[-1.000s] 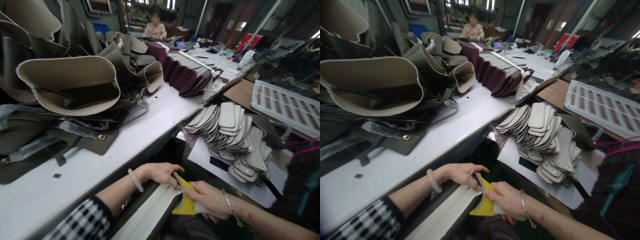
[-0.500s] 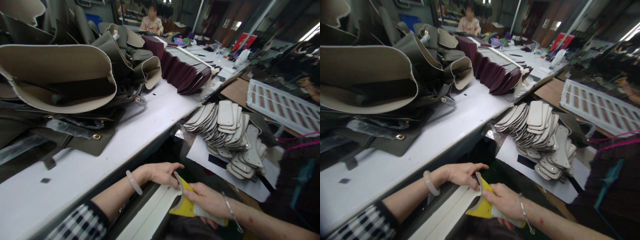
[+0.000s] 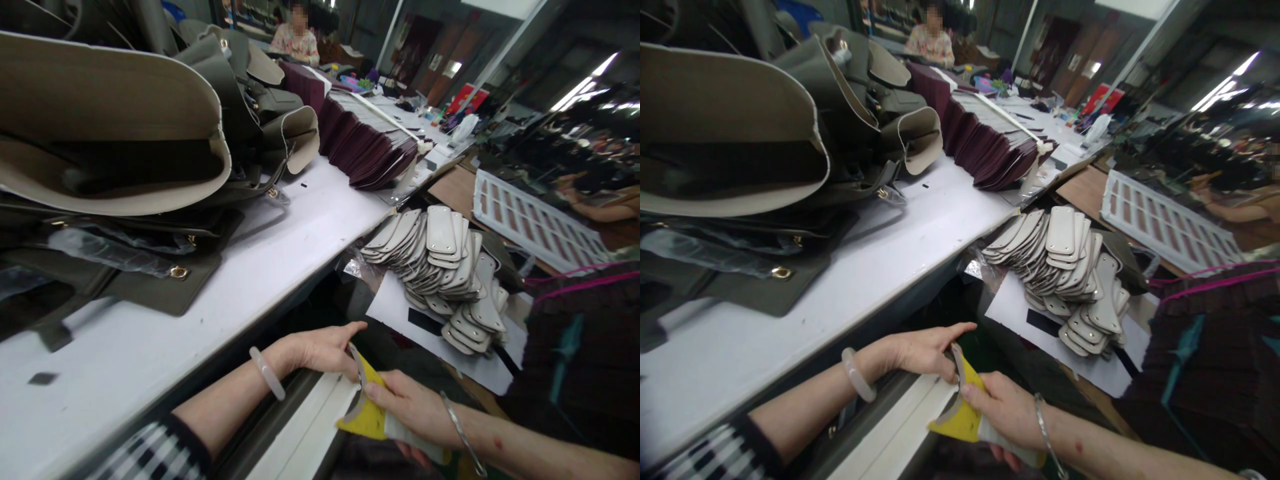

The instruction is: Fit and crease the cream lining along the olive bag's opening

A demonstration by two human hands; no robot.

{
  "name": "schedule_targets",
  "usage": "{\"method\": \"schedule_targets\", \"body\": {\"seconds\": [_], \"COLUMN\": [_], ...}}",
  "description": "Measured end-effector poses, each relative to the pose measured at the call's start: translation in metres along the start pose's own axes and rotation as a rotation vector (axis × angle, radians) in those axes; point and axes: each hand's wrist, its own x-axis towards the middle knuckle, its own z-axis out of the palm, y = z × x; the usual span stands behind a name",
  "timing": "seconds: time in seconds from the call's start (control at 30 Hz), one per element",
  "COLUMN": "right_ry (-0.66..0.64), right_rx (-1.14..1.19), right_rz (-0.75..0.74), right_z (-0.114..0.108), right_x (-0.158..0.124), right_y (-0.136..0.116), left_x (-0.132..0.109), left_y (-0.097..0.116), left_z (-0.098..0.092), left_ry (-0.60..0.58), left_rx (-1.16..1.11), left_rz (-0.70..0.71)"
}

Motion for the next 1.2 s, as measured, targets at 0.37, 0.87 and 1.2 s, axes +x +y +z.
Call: {"method": "schedule_targets", "body": {"seconds": [0.37,0.87,1.2], "right_ry": [-0.018,0.107,0.616], "right_rx": [0.142,0.272,0.375], "right_rz": [-0.048,-0.178,-0.427], "right_z": [0.017,0.093,0.054], "right_x": [0.01,0.005,-0.001], "right_y": [0.002,0.013,0.021], "left_x": [0.002,-0.046,-0.076], "left_y": [-0.004,0.006,-0.007], "left_z": [0.008,0.03,0.056], "left_ry": [0.049,0.462,0.511], "left_rx": [-0.18,-0.268,-0.133], "left_rz": [0.068,0.117,0.031]}}
